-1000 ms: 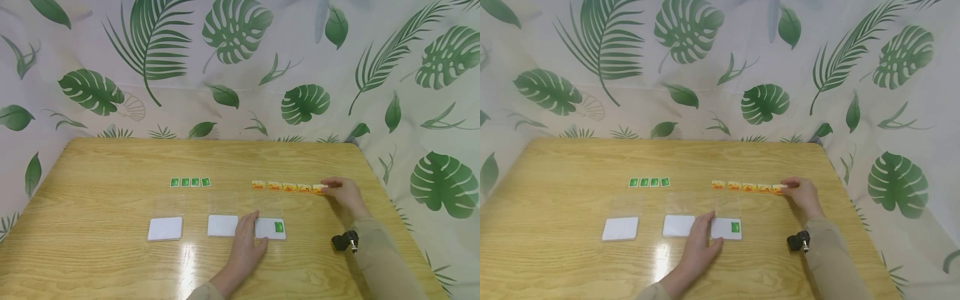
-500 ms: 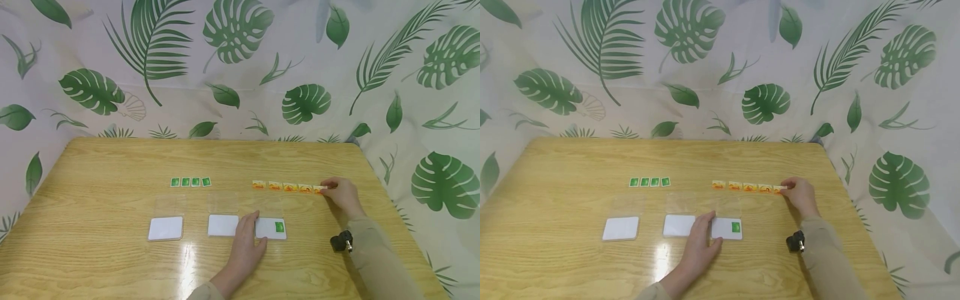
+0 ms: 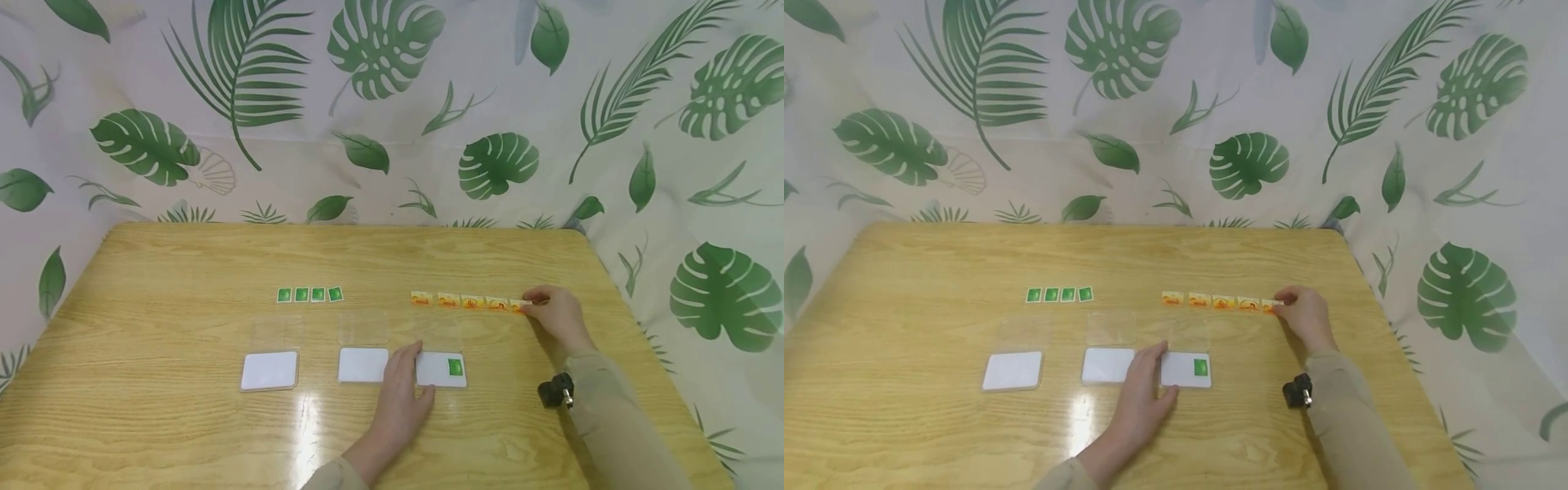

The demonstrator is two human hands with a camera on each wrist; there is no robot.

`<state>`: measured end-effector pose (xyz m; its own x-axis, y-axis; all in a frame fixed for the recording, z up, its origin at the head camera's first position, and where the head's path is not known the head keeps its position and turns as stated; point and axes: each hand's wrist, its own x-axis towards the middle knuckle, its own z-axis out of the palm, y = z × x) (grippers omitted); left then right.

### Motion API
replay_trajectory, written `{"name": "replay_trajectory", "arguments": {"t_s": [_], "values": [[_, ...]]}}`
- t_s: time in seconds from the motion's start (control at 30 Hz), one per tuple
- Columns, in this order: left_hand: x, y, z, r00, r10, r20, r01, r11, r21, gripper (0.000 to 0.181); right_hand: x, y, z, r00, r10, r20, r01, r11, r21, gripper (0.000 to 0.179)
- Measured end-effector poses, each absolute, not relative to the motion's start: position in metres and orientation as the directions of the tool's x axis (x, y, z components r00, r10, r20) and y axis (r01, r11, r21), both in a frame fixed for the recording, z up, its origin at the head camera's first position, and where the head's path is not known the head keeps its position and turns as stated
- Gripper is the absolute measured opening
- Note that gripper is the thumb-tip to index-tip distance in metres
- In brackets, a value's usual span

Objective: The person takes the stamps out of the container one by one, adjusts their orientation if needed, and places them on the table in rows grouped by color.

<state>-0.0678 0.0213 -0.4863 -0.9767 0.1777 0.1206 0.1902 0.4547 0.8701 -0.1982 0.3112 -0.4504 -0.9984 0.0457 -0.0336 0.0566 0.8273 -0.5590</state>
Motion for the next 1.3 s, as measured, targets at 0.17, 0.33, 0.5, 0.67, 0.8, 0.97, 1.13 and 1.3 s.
{"name": "replay_trajectory", "arguments": {"t_s": [0.17,0.33,0.5,0.67,0.8,0.97,1.13,1.3], "values": [[-0.068,0.021,-0.487,-0.976,0.178,0.122,0.192,0.455,0.869,0.067,-0.2,0.311,-0.45,-0.998,0.048,-0.03,0.056,0.837,-0.544,0.023],[-0.069,0.021,-0.487,-0.975,0.179,0.13,0.199,0.452,0.869,0.067,-0.2,0.312,-0.449,-0.999,0.037,-0.027,0.045,0.84,-0.54,0.017],[-0.068,0.021,-0.487,-0.975,0.179,0.132,0.201,0.455,0.868,0.068,-0.199,0.311,-0.449,-0.999,0.022,-0.027,0.034,0.841,-0.54,0.015],[-0.068,0.021,-0.487,-0.977,0.176,0.124,0.192,0.454,0.87,0.067,-0.198,0.312,-0.449,-1.0,0.019,-0.016,0.025,0.837,-0.547,0.015],[-0.068,0.021,-0.486,-0.978,0.175,0.116,0.184,0.449,0.874,0.068,-0.197,0.31,-0.45,-1.0,0.021,0.015,0.009,0.837,-0.547,0.014],[-0.068,0.021,-0.486,-0.977,0.174,0.12,0.188,0.456,0.87,0.068,-0.19,0.297,-0.446,-0.999,0.009,0.036,-0.013,0.821,-0.571,0.015],[-0.068,0.021,-0.487,-0.977,0.173,0.123,0.19,0.456,0.869,0.068,-0.176,0.268,-0.443,-0.994,-0.11,-0.023,-0.073,0.783,-0.618,0.018],[-0.068,0.022,-0.488,-0.979,0.169,0.115,0.182,0.457,0.87,0.068,-0.158,0.24,-0.442,-0.966,-0.231,-0.119,-0.102,0.757,-0.646,0.022]]}}
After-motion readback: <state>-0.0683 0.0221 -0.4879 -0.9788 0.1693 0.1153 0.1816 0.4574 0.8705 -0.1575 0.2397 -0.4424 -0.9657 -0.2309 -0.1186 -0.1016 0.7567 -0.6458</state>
